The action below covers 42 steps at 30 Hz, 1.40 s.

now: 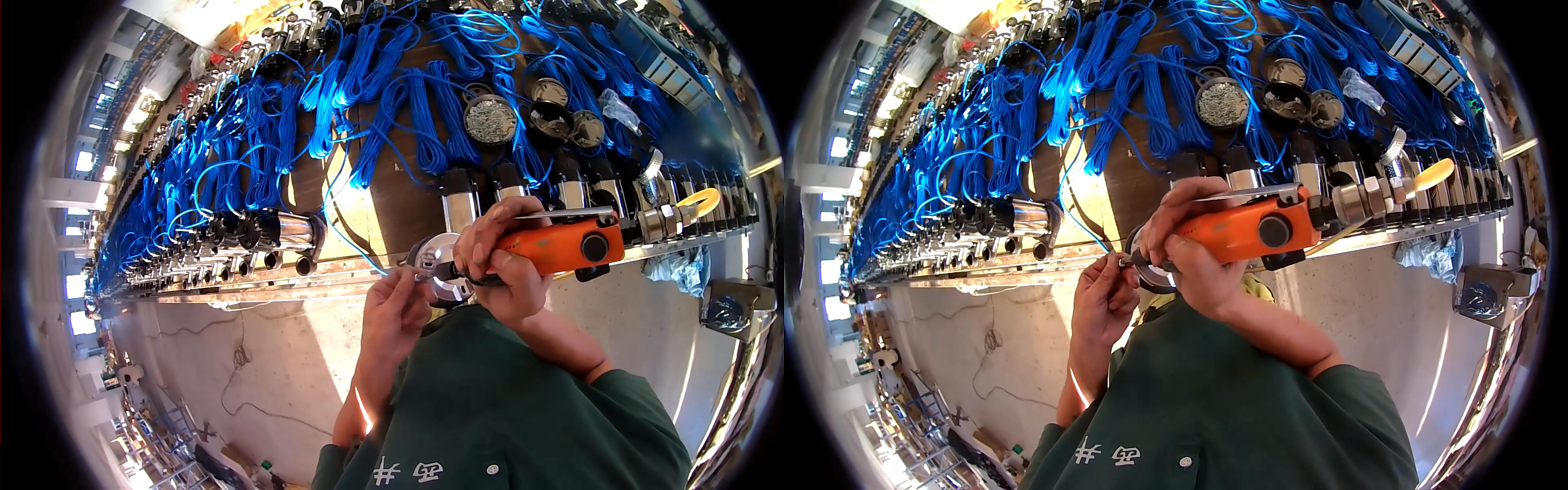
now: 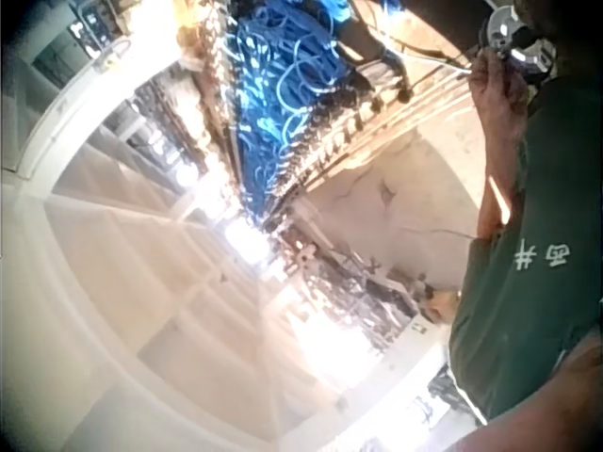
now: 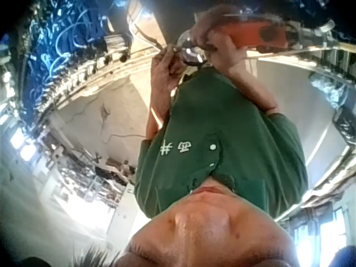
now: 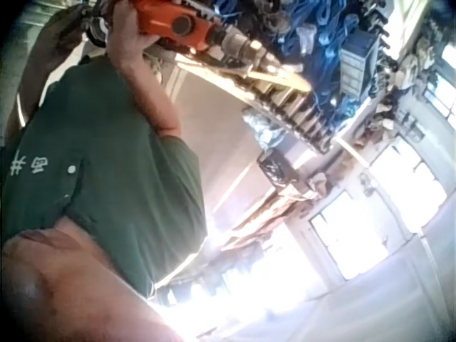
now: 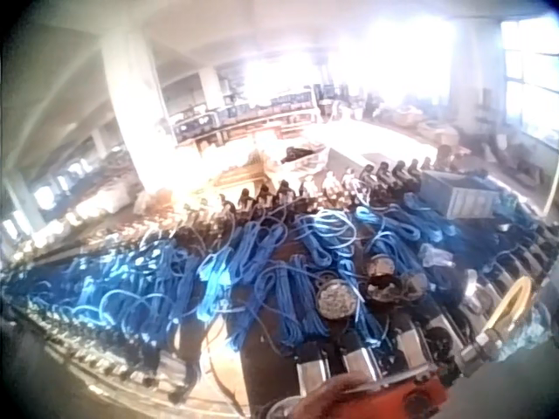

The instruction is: The person assembles a series of water pumps on a long industrial workbench by hand and using a pneumatic screwdriver to fasten circular metal covers onto the pump bodies. The person picks up metal covers from a cardboard box on the floor and screws them onto the base of several pumps in sequence.

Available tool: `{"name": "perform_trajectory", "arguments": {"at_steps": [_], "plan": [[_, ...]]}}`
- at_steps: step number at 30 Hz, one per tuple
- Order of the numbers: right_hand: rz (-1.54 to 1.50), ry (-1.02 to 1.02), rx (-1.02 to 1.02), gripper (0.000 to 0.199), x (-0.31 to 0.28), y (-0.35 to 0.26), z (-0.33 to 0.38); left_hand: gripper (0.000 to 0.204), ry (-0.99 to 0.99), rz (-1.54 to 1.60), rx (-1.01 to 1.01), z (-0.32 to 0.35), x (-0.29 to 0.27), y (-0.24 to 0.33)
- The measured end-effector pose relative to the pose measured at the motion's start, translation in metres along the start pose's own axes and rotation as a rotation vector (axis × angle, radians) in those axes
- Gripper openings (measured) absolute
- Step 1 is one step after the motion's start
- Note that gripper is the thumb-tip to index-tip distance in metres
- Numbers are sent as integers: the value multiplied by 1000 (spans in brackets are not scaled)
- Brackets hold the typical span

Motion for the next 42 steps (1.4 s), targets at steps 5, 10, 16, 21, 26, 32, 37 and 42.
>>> {"name": "perform_trajectory", "arguments": {"at_steps": [5,10,16,21,26,32,37,42], "plan": [[-8,13,10,37,-1,1,1,22,2,29,9,0,1,-3],[-27,-95,-48,37,-8,8,0,24,84,-142,96,-5,0,-3],[200,-2,58,40,-28,28,4,18,265,-146,173,-23,-14,12],[177,-80,58,34,-33,38,5,26,236,109,212,-33,-75,4],[383,-197,81,24,-19,38,4,22,278,132,214,-24,-61,5],[405,-197,76,32,-17,42,1,19,172,40,239,-14,-40,7],[328,-38,27,41,-7,23,3,19,125,0,124,-9,-30,-3],[168,-44,3,40,0,13,2,19,60,35,32,-9,-14,-8]]}}
Point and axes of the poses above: each hand's wrist, its own z-axis away from the middle knuckle, its own x-axis out of the palm, y = z × x, the point moved 2 cm from there along -z, towards the middle knuckle, and after that the axes turned 6 degrees about y, right-handed, at the moved point
